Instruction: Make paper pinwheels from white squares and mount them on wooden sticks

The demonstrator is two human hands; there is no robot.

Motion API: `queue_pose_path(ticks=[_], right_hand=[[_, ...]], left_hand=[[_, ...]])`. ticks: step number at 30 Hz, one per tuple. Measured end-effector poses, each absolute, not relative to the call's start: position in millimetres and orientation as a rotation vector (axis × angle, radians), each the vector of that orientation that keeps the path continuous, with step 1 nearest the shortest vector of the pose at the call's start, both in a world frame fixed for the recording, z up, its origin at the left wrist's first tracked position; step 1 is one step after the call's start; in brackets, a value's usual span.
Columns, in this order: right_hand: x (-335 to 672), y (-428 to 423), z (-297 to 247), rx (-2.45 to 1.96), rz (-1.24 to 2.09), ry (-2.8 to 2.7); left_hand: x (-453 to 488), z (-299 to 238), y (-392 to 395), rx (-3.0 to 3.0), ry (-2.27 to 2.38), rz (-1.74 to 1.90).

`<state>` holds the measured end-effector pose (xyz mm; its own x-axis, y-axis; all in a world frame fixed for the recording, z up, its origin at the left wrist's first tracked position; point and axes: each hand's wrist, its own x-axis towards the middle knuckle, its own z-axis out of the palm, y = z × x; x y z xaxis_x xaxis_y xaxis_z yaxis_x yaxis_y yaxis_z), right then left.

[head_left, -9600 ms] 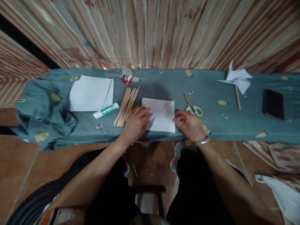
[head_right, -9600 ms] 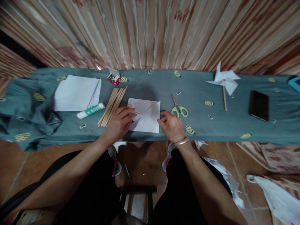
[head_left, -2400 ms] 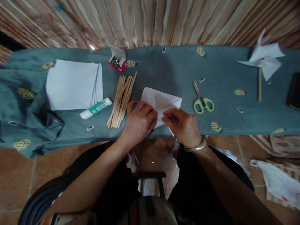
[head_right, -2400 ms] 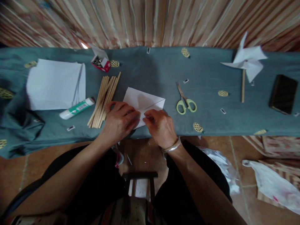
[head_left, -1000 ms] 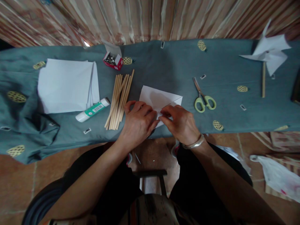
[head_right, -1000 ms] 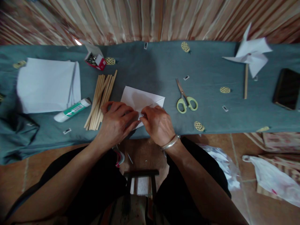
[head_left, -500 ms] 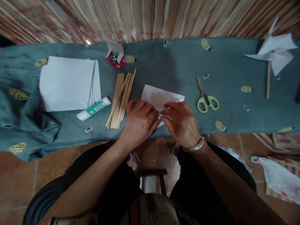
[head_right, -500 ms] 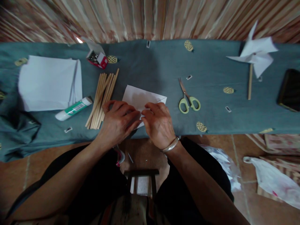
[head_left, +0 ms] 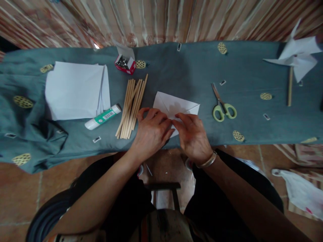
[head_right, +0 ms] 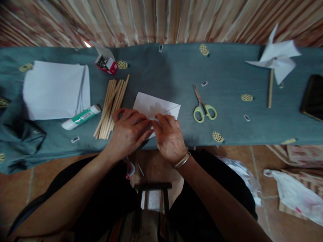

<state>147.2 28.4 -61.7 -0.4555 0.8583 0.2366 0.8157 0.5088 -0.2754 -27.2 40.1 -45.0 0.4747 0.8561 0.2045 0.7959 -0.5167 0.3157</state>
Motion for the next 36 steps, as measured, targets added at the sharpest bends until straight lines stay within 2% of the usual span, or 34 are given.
queue_pose_path(ticks=[6,14,20,28,36], right_hand=[[143,25,-68,-1.330,0.050,-2.424],[142,26,-71,-1.319,0.162,-2.426],[144,29,-69,-1.288,0.086,-2.414],[155,32,-65,-1.290,0.345,-2.204],[153,35,-63,-1.323,0.384,-2.161]], left_hand=[[-26,-46,41,2.502,1.449,0.513],[-32,-39,40,2.502,1.477,0.609],[-42,-42,41,2.527,1.557,0.748],[-43,-48,39,2.503,1.553,0.724],[-39,-52,44,2.511,1.552,0.685]])
